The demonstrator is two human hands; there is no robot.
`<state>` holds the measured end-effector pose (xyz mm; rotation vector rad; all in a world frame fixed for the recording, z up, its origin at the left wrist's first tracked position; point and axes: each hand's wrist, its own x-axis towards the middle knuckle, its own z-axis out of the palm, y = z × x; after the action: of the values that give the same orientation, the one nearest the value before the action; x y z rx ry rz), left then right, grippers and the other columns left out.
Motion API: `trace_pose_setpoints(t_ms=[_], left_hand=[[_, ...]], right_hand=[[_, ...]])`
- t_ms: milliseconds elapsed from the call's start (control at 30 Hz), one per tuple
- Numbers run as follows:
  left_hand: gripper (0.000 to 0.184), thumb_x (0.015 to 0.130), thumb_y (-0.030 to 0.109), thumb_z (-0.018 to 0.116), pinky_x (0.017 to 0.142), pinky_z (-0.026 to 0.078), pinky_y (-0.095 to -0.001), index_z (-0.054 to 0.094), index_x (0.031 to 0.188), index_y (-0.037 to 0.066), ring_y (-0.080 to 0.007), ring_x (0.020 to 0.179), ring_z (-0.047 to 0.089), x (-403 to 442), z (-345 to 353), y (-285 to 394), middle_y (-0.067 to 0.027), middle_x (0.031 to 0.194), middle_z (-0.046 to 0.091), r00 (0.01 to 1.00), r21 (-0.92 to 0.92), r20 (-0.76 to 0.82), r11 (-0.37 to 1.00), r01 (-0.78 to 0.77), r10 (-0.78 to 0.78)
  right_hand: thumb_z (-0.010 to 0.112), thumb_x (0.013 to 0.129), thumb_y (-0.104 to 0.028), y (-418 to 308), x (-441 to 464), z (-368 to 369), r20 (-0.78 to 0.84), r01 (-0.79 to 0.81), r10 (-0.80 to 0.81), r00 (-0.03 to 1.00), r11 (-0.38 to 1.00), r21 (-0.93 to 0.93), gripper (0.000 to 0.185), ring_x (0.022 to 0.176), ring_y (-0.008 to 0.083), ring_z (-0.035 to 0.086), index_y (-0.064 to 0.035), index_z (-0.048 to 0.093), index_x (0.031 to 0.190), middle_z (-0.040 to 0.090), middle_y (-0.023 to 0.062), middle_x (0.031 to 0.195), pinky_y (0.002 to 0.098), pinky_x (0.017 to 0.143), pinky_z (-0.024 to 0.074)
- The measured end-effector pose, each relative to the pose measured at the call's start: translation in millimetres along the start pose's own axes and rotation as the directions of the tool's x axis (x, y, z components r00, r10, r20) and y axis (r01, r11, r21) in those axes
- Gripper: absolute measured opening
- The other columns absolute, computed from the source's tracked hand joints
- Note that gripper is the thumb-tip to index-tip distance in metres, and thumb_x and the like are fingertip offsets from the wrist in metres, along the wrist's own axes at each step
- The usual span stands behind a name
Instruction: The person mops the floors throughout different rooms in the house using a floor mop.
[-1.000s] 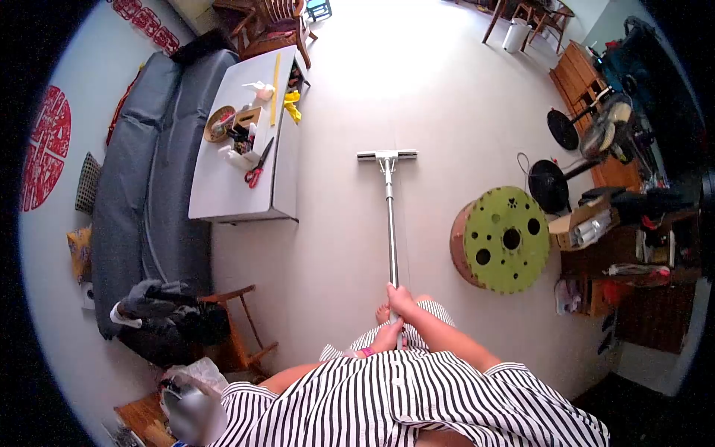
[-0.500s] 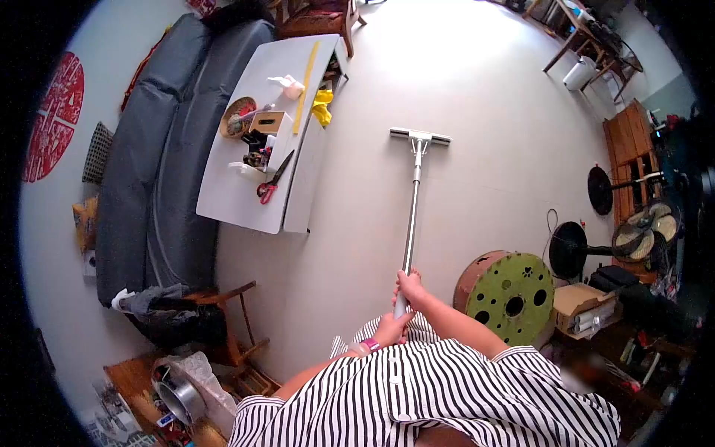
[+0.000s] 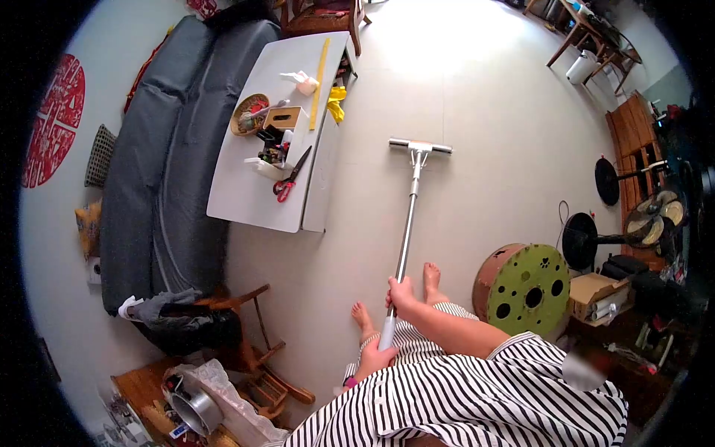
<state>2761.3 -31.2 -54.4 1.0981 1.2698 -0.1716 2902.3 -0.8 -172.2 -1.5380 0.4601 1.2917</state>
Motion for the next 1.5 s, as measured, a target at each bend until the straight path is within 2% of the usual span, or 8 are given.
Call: trace_pose_setpoints(t_ms=[300,500,600,700,867,1100,1333,1500], left_hand=[[0.033,0.066,0.021,0.065,0.061,0.046,-0.0331,0.057,0.089,-0.002,-0.0178,0.064,0.056,-52.2,-199.4,-135.0,-0.0103,0.070,0.060,0.996,0.199,-0.048,0.978,-0.061,0.072],[0.040,0.067,0.022,0.066,0.069,0.046,-0.0324,0.056,0.097,-0.003,-0.0181,0.072,0.058,-90.8,-288.3,-140.6,-0.0131,0.080,0.061,0.985,0.352,-0.075,0.920,0.172,-0.155],[0.038,0.067,0.022,0.066,0.069,0.045,-0.0321,0.057,0.094,-0.003,-0.0179,0.072,0.057,-87.4,-308.8,-139.7,-0.0132,0.079,0.061,0.996,0.380,-0.007,0.921,0.084,-0.088],[0.037,0.069,0.021,0.063,0.070,0.046,-0.0327,0.056,0.096,-0.003,-0.0199,0.077,0.060,-34.2,-312.9,-154.8,-0.0157,0.084,0.062,1.000,0.377,-0.007,0.926,0.000,0.002],[0.030,0.072,0.015,0.059,0.069,0.046,-0.0321,0.054,0.093,-0.006,-0.0202,0.074,0.058,-27.5,-296.3,-62.4,-0.0140,0.080,0.060,0.998,0.343,0.060,0.939,-0.038,0.018],[0.014,0.074,0.012,0.052,0.031,0.033,-0.0268,0.045,0.078,0.001,-0.0111,0.036,0.044,68.5,-225.2,60.5,-0.0036,0.052,0.048,0.981,0.109,0.186,0.992,-0.068,0.047],[0.014,0.075,0.012,0.054,0.030,0.030,-0.0279,0.043,0.078,0.004,-0.0128,0.035,0.043,176.3,-176.8,197.3,-0.0031,0.054,0.046,0.973,0.128,0.229,0.991,-0.032,0.001],[0.015,0.075,0.010,0.052,0.029,0.031,-0.0259,0.043,0.082,0.001,-0.0124,0.033,0.043,166.9,-174.4,214.6,-0.0044,0.051,0.047,0.978,0.099,0.206,0.994,-0.042,0.021]], right_hand=[[0.047,0.085,-0.019,175.8,-48.5,150.1,0.101,0.011,-0.017,0.995,0.998,0.054,0.017,0.040,0.0142,0.042,-0.0071,0.034,0.085,0.040,0.0044,0.054,0.0310,0.035,0.0395],[0.048,0.087,-0.019,216.9,-95.3,216.8,0.203,-0.209,0.196,0.959,0.977,0.046,0.022,0.048,0.0176,0.047,-0.0070,0.030,0.094,0.044,0.0082,0.064,0.0341,0.041,0.0463],[0.048,0.087,-0.017,219.4,-92.8,231.9,0.216,-0.231,0.210,0.954,0.970,0.080,0.023,0.050,0.0187,0.048,-0.0076,0.029,0.095,0.044,0.0097,0.069,0.0354,0.041,0.0471],[0.047,0.087,-0.017,192.4,-66.6,237.2,0.199,-0.191,0.166,0.966,0.975,0.112,0.019,0.050,0.0175,0.047,-0.0079,0.032,0.093,0.043,0.0081,0.066,0.0343,0.042,0.0467],[0.048,0.083,-0.015,138.0,-50.8,240.6,0.138,-0.097,0.070,0.988,0.974,0.202,0.017,0.040,0.0172,0.047,-0.0031,0.036,0.085,0.045,0.0077,0.055,0.0332,0.034,0.0440],[0.051,0.083,-0.018,3.1,66.4,216.0,0.038,0.022,-0.023,0.999,0.999,0.040,0.020,0.043,0.0164,0.047,-0.0026,0.038,0.086,0.045,0.0076,0.057,0.0341,0.037,0.0423],[0.050,0.083,-0.016,-160.5,154.3,204.9,0.064,0.045,-0.055,0.996,0.988,0.145,0.018,0.042,0.0164,0.045,-0.0020,0.039,0.084,0.044,0.0071,0.056,0.0341,0.037,0.0407],[0.050,0.083,-0.017,-164.8,146.1,209.1,-0.012,0.076,-0.076,0.997,0.989,0.123,0.019,0.041,0.0164,0.045,-0.0021,0.039,0.080,0.044,0.0066,0.054,0.0333,0.036,0.0398]])
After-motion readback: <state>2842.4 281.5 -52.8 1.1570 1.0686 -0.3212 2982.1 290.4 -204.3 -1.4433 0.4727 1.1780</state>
